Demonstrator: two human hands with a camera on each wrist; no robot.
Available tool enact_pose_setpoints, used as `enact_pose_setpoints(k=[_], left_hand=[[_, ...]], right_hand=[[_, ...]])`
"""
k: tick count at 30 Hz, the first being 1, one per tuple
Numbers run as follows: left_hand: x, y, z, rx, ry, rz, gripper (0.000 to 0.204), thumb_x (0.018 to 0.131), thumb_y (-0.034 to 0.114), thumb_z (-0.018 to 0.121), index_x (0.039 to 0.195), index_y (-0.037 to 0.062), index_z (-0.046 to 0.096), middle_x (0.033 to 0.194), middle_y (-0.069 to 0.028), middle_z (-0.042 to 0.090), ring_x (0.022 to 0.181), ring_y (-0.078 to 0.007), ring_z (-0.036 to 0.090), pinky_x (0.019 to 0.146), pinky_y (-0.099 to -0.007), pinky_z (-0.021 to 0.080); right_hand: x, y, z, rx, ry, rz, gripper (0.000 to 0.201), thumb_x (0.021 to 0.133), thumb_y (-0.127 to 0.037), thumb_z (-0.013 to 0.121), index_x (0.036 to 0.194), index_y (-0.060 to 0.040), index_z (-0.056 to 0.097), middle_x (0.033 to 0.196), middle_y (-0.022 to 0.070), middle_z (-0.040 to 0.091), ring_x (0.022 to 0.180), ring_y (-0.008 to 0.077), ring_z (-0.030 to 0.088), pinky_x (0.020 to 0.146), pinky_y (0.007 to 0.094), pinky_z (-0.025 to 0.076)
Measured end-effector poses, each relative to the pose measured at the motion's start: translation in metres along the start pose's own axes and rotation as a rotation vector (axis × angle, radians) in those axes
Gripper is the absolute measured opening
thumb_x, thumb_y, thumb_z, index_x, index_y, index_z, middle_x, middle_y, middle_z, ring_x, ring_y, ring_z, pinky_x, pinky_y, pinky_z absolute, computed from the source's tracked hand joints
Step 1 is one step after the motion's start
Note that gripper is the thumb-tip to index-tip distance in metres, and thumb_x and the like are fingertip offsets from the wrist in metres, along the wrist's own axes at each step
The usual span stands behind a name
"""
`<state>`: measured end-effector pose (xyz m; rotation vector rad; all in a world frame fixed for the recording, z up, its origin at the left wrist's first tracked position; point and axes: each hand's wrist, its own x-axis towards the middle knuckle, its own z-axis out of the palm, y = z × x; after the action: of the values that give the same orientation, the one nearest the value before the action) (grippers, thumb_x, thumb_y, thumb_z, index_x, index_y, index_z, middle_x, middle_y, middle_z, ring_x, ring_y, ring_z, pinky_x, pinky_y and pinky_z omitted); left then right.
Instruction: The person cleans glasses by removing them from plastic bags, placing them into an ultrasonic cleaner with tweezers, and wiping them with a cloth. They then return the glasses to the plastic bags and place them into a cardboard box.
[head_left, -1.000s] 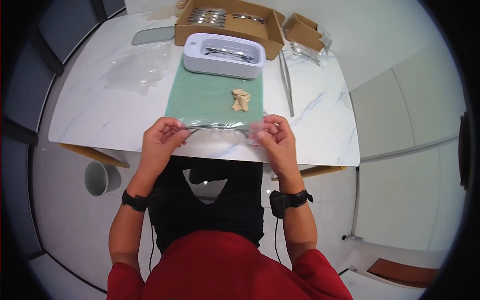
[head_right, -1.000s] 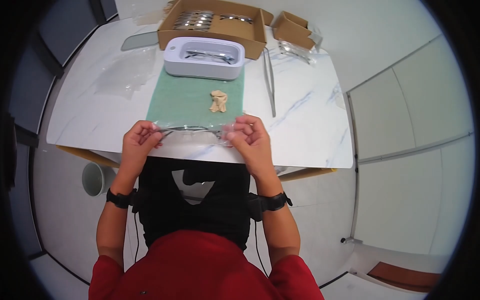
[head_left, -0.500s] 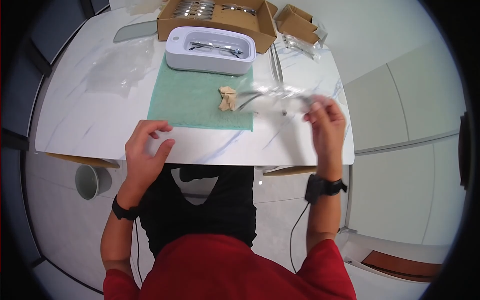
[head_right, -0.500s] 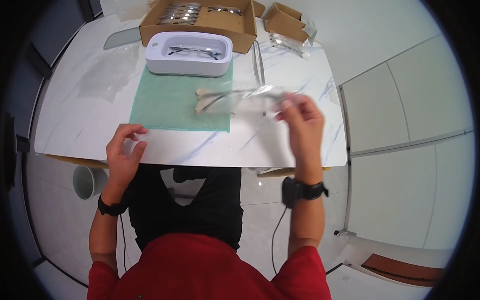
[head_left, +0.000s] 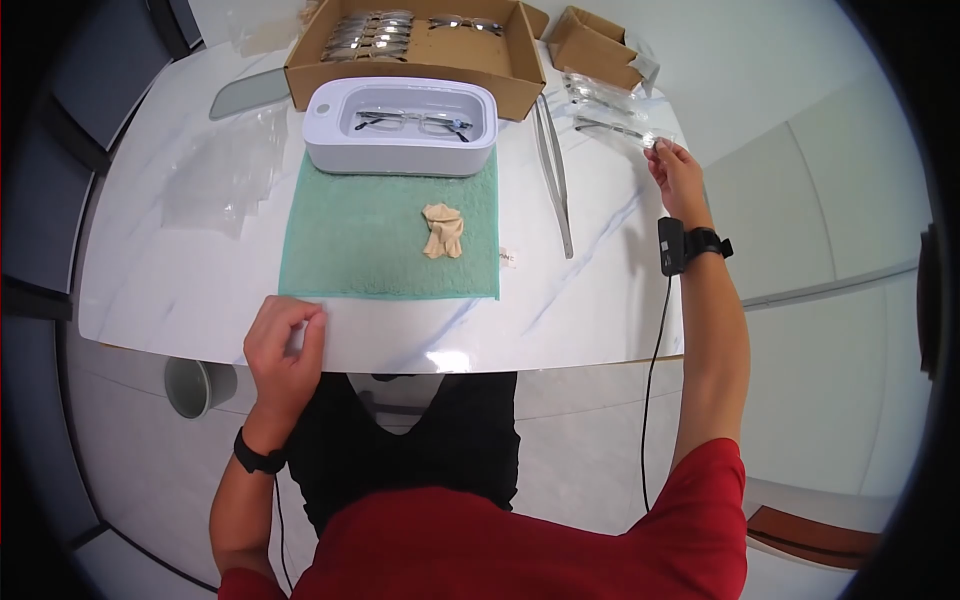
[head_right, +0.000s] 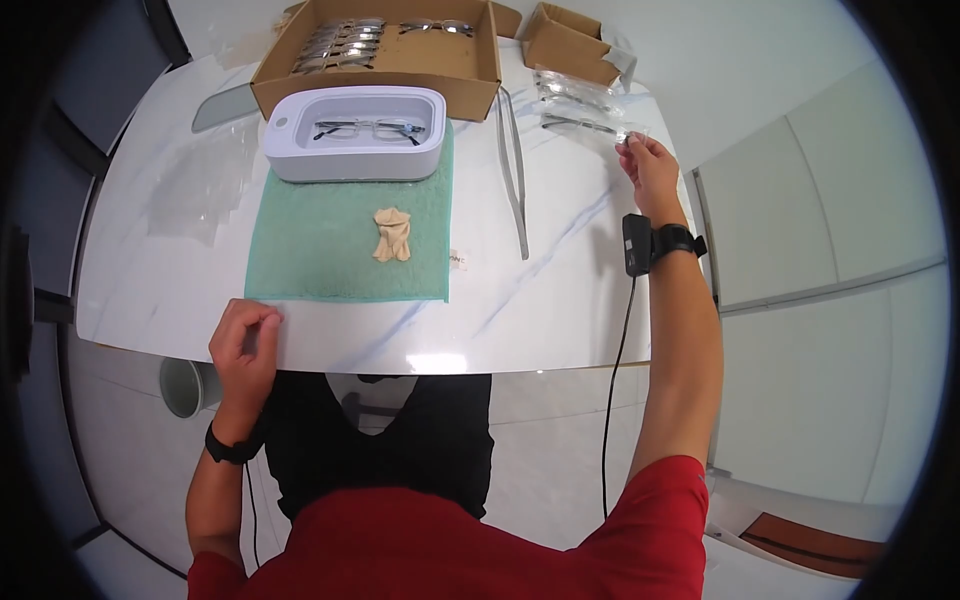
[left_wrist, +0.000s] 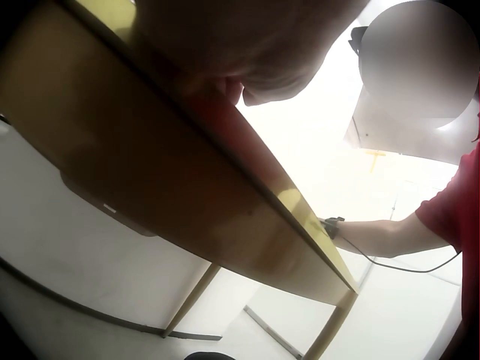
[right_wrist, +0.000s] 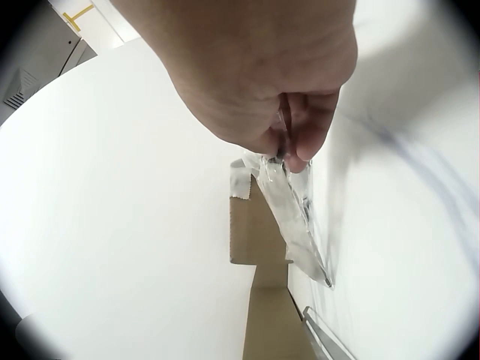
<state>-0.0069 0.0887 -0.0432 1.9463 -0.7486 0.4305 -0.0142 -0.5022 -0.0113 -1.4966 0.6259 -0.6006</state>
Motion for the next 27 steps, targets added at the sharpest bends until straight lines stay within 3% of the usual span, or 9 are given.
enact_pose_setpoints(k=[18,21,25,27], left_hand=[[0.003,0.001,0.003,0.073,-0.021,0.011,0.009,0.081,-0.006,0.069,0.082,-0.0007,0.062,0.075,-0.0118,0.063,0.068,-0.0282,0.059,0.062,-0.0343,0.047],[0.003,0.001,0.006,0.077,-0.021,0.022,0.009,0.081,-0.006,0.069,0.082,-0.0007,0.062,0.074,-0.0118,0.062,0.068,-0.0283,0.059,0.062,-0.0343,0.046],[0.003,0.002,0.006,0.083,-0.034,0.006,0.009,0.081,-0.006,0.069,0.082,-0.0006,0.062,0.074,-0.0117,0.063,0.068,-0.0284,0.059,0.062,-0.0346,0.047],[0.003,0.002,0.005,0.086,-0.036,0.004,0.009,0.081,-0.006,0.069,0.082,-0.0006,0.062,0.075,-0.0117,0.063,0.068,-0.0285,0.059,0.062,-0.0346,0.047]], right_hand=[[0.066,0.027,-0.008,-0.125,0.097,0.041,0.019,0.095,-0.015,0.068,0.112,-0.0049,0.068,0.093,0.0014,0.068,0.086,0.0117,0.069,0.067,0.0212,0.055],[0.063,0.024,0.001,-0.255,0.153,0.026,0.020,0.094,-0.016,0.069,0.111,-0.0054,0.068,0.092,0.0008,0.069,0.084,0.0113,0.069,0.063,0.0208,0.053],[0.067,0.030,0.000,-0.345,0.166,-0.055,0.016,0.090,-0.018,0.073,0.100,-0.0060,0.073,0.080,-0.0010,0.066,0.070,0.0066,0.061,0.058,0.0216,0.047],[0.072,0.032,-0.003,-0.482,0.213,-0.082,0.020,0.087,-0.020,0.074,0.099,-0.0043,0.075,0.081,0.0015,0.070,0.070,0.0086,0.063,0.059,0.0257,0.049]])
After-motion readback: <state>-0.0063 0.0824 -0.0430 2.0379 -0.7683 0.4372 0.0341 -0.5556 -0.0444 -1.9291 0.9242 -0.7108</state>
